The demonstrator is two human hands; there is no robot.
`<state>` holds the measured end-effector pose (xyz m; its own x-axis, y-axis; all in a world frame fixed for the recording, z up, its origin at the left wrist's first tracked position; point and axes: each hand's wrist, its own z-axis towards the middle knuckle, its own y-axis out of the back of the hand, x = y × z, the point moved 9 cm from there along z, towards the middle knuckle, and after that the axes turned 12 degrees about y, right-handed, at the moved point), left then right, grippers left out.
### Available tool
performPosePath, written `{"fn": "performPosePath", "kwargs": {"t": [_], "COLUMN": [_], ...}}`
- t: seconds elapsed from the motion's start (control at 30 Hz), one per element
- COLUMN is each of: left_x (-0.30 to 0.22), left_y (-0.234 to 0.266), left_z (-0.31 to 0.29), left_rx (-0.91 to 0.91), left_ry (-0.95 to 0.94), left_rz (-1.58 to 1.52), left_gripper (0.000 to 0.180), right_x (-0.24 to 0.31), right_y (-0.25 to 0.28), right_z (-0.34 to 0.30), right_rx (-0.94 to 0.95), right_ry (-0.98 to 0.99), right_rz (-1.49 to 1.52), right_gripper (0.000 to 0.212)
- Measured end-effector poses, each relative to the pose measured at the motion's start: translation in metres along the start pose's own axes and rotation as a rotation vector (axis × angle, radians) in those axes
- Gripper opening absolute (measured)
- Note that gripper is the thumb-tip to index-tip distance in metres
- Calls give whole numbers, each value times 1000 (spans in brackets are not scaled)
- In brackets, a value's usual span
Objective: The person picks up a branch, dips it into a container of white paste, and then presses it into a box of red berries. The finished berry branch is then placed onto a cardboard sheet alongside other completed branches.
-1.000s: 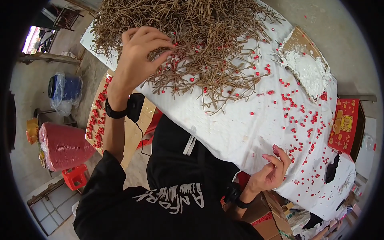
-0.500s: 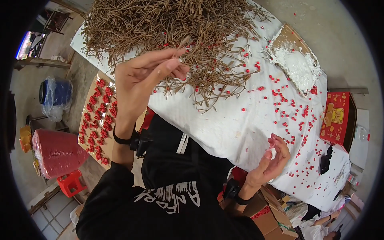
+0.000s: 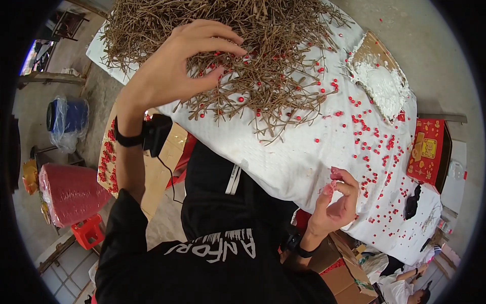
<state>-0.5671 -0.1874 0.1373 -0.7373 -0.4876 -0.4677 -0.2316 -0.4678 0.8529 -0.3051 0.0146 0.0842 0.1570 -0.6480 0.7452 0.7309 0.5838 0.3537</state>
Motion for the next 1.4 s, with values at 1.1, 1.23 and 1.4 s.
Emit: {"fn": "performPosePath", "kwargs": {"t": [1.1, 1.23, 1.4], "left_x": [-44, -61, -77], "left_y": [-72, -77, -99], "left_z": [-49, -56, -69], "left_rx": [148, 63, 332], "left_ry": [485, 358, 524], "left_rz": [-1576, -1580, -1706], "left_gripper": [13, 17, 18], "right_x": [16, 47, 60], "right_y": [-40, -50, -53], "right_z": [31, 36, 25], "right_rx": [191, 232, 238], "right_ry": [-28, 139, 158], "right_rz": [175, 148, 126], "right_gripper": [50, 53, 49]}}
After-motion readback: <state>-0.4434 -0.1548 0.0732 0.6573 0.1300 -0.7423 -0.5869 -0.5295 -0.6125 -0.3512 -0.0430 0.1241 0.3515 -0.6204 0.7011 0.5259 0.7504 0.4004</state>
